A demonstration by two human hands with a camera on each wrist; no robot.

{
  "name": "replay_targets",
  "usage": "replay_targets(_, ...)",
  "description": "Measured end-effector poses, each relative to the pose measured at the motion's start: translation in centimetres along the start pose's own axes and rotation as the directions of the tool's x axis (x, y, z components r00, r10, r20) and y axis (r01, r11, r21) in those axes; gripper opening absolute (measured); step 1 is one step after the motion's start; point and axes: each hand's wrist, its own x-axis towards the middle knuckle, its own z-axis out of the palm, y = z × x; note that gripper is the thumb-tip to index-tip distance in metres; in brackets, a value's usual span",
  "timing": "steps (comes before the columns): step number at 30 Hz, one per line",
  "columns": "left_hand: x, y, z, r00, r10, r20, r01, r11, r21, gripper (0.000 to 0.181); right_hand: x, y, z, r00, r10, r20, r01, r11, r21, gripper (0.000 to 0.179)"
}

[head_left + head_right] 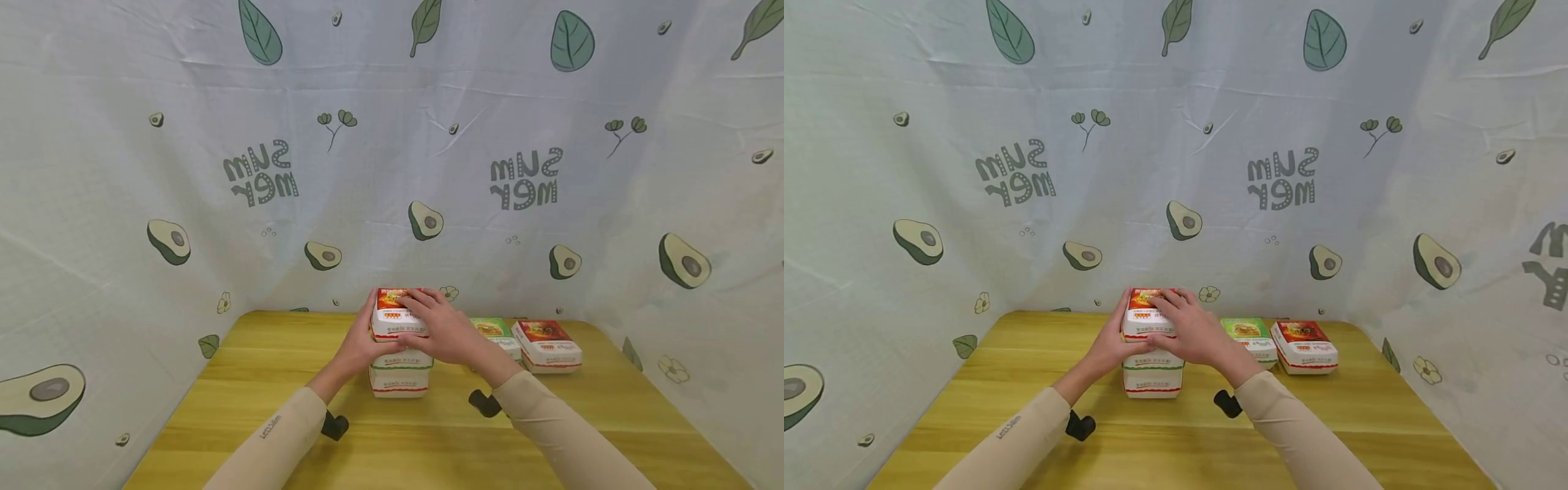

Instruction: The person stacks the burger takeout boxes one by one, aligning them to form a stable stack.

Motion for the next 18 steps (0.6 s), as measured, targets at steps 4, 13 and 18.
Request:
replay_targets(4, 0.07, 0.01, -0.07, 1.000, 0.008, 0.001, -0.008, 1.000, 0.018, 0.115, 0.06, 0.01, 0.04, 1.000, 0.004, 0.000, -0.004, 1.000, -0.010, 0.075)
replay_targets(13, 0.19, 0.22, -0.30, 1.000, 0.007, -0.004, -0.006, 0.999, 0.042, 0.113, 0.22, -0.06, -0.07, 1.000, 0.000, -0.001, 0.000, 1.000, 0.000, 0.074)
replay_targets(18, 0.23, 0.28, -0.36, 1.000, 0.005, -0.001, -0.005, 0.999, 0.045, 0.113, 0.20, 0.16, -0.10, 1.000, -0.009, -0.010, 0.009, 1.000, 0.009, 0.074)
